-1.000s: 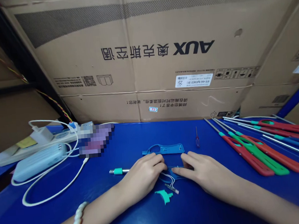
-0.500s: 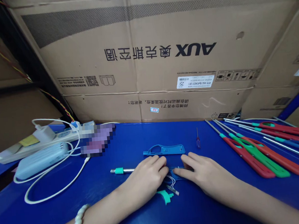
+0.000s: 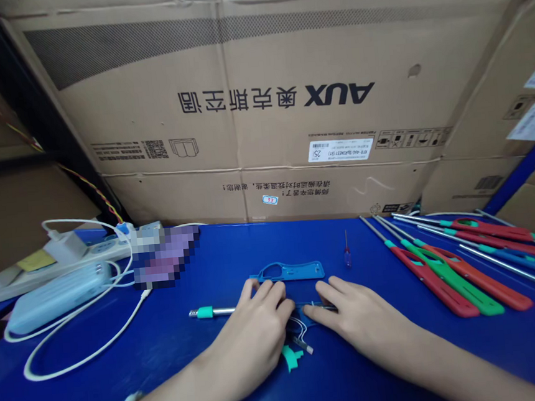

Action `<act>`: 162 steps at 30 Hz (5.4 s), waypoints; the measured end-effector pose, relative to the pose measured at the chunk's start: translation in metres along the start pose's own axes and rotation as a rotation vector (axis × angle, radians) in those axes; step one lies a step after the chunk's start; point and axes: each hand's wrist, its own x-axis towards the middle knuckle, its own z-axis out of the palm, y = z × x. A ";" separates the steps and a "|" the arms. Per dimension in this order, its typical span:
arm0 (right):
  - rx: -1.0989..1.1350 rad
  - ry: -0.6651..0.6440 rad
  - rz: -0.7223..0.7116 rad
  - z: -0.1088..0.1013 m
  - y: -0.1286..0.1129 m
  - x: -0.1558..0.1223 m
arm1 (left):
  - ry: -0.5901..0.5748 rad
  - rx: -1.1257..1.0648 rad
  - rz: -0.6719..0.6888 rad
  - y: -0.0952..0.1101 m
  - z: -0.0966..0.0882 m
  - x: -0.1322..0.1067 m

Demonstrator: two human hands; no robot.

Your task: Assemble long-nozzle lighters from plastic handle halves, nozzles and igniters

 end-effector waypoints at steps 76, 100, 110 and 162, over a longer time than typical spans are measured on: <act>0.049 0.029 0.014 0.004 0.000 0.002 | 0.042 -0.150 0.014 -0.005 0.000 0.001; 0.197 -0.139 0.097 -0.013 0.007 0.000 | -0.001 -0.166 0.093 -0.007 -0.003 0.000; 0.328 -0.099 0.103 -0.021 -0.005 -0.001 | 0.018 -0.136 0.080 -0.005 0.000 -0.001; 0.463 -0.061 0.258 -0.006 -0.016 0.002 | 0.069 -0.294 0.068 -0.015 0.006 0.001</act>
